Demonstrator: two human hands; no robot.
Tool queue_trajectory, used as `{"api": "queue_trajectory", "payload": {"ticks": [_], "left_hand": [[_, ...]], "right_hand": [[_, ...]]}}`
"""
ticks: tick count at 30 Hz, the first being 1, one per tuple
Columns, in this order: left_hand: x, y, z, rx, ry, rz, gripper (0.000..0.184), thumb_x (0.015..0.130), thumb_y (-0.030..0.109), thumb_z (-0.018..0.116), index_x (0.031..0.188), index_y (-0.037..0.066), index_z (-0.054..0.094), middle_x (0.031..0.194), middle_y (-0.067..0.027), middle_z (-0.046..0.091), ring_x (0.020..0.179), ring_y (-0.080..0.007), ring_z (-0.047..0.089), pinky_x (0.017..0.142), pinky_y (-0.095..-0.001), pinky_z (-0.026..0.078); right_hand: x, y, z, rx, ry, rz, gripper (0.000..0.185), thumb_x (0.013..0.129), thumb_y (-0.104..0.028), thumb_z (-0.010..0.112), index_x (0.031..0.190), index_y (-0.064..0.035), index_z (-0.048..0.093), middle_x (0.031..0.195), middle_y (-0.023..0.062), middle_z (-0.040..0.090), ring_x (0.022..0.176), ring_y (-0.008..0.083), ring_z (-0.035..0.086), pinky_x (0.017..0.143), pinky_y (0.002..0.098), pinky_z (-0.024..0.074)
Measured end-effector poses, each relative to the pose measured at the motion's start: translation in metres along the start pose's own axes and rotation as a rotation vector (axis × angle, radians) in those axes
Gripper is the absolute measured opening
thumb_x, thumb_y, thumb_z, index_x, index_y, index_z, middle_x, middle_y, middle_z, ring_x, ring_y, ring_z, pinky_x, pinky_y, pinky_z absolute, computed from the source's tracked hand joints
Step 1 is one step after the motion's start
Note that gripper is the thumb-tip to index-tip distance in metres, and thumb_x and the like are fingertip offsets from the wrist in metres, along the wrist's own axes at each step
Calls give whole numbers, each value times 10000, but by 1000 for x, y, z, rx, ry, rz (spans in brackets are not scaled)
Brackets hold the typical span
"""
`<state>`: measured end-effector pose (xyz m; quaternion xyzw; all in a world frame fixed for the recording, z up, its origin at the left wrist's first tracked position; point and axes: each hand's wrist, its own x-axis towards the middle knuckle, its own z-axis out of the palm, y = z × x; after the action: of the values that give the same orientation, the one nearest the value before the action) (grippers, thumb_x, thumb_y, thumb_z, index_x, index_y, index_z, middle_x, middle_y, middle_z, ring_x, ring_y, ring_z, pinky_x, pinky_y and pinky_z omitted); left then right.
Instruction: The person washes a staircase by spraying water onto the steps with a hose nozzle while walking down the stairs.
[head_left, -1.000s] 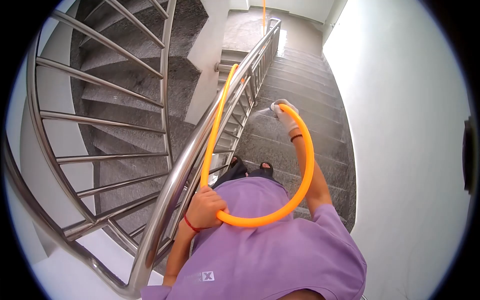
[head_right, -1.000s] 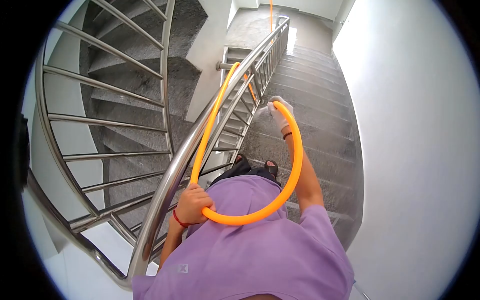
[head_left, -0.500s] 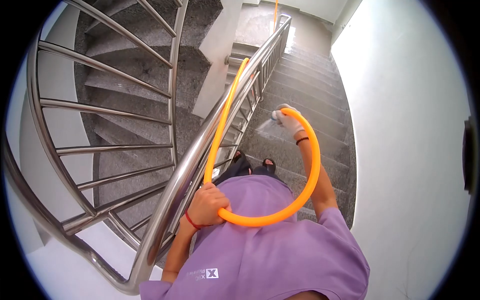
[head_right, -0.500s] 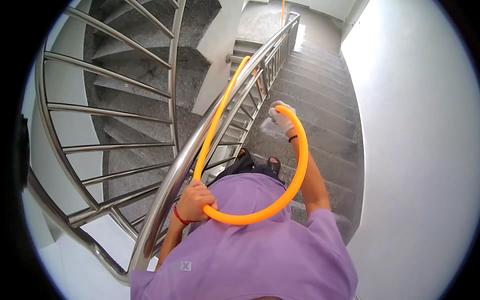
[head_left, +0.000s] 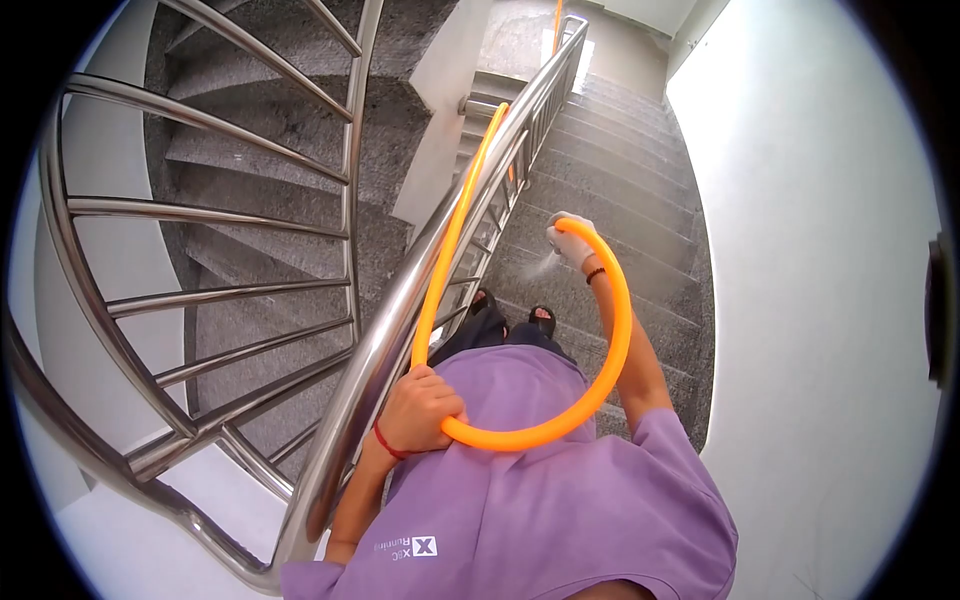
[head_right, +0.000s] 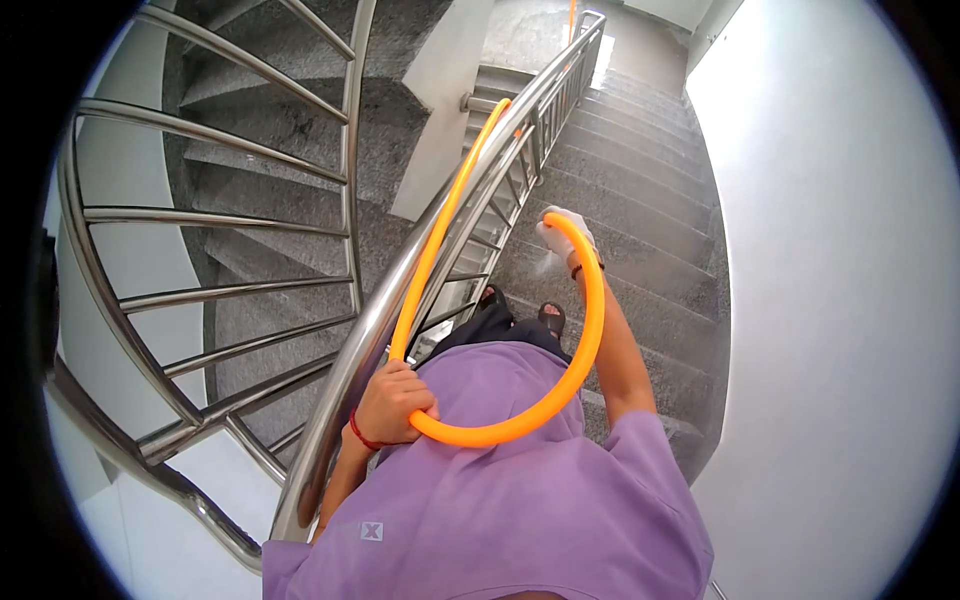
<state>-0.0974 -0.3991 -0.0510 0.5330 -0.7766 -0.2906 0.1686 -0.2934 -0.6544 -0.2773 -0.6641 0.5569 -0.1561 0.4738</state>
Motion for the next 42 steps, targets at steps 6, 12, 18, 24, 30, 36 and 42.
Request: {"api": "queue_trajectory", "payload": {"ticks": [6, 12, 18, 24, 30, 36, 42], "left_hand": [[-5, -7, -4, -16, 30, -3, 105, 559, 128, 645, 547, 124, 541, 543, -6, 510, 566, -184, 518, 642, -296, 399], [-9, -12, -5, -21, 64, 11, 118, 567, 142, 640, 539, 126, 526, 523, -1, 479, 543, -177, 492, 629, -296, 397], [-13, -17, -6, -28, 101, 0, 123, 573, 147, 637, 536, 132, 521, 522, 2, 472, 543, -173, 488, 631, -290, 396], [-15, -20, -5, -44, 128, 2, 127, 571, 145, 641, 536, 130, 520, 522, -1, 470, 537, -177, 480, 631, -290, 397], [-20, -23, -1, -67, 157, -42, 115, 560, 139, 648, 550, 118, 535, 549, -14, 505, 574, -186, 516, 641, -289, 396], [-31, -37, 0, -103, 224, -92, 107, 557, 128, 640, 539, 124, 534, 534, -6, 492, 555, -179, 506, 635, -293, 399], [-35, -44, 1, -156, 255, -91, 107, 561, 125, 634, 527, 134, 534, 521, 9, 475, 537, -162, 491, 627, -282, 395]], "right_hand": [[10, -25, 19, 3, 54, -140, 142, 731, -149, 554, 833, -70, 612, 681, 112, 612, 628, 190, 623, 604, 293, 487], [21, -34, 39, 178, 13, -123, 153, 723, -171, 576, 842, -80, 607, 687, 122, 605, 636, 207, 621, 615, 294, 487], [29, -30, 51, 110, -17, -92, 169, 725, -184, 573, 856, -84, 612, 724, 137, 617, 677, 263, 625, 640, 315, 488], [35, -38, 56, 89, -14, -93, 171, 732, -185, 567, 860, -81, 613, 778, 154, 623, 752, 302, 616, 685, 328, 483], [53, -48, 73, 91, -85, -107, 187, 729, -184, 561, 870, -73, 614, 791, 161, 620, 764, 306, 615, 696, 343, 484], [74, -48, 105, -37, -141, -108, 208, 731, -192, 547, 887, -74, 617, 814, 166, 621, 785, 308, 614, 703, 344, 485], [81, -30, 120, -60, -160, -142, 228, 744, -180, 533, 932, -68, 596, 865, 169, 622, 821, 313, 610, 728, 353, 482]]}}
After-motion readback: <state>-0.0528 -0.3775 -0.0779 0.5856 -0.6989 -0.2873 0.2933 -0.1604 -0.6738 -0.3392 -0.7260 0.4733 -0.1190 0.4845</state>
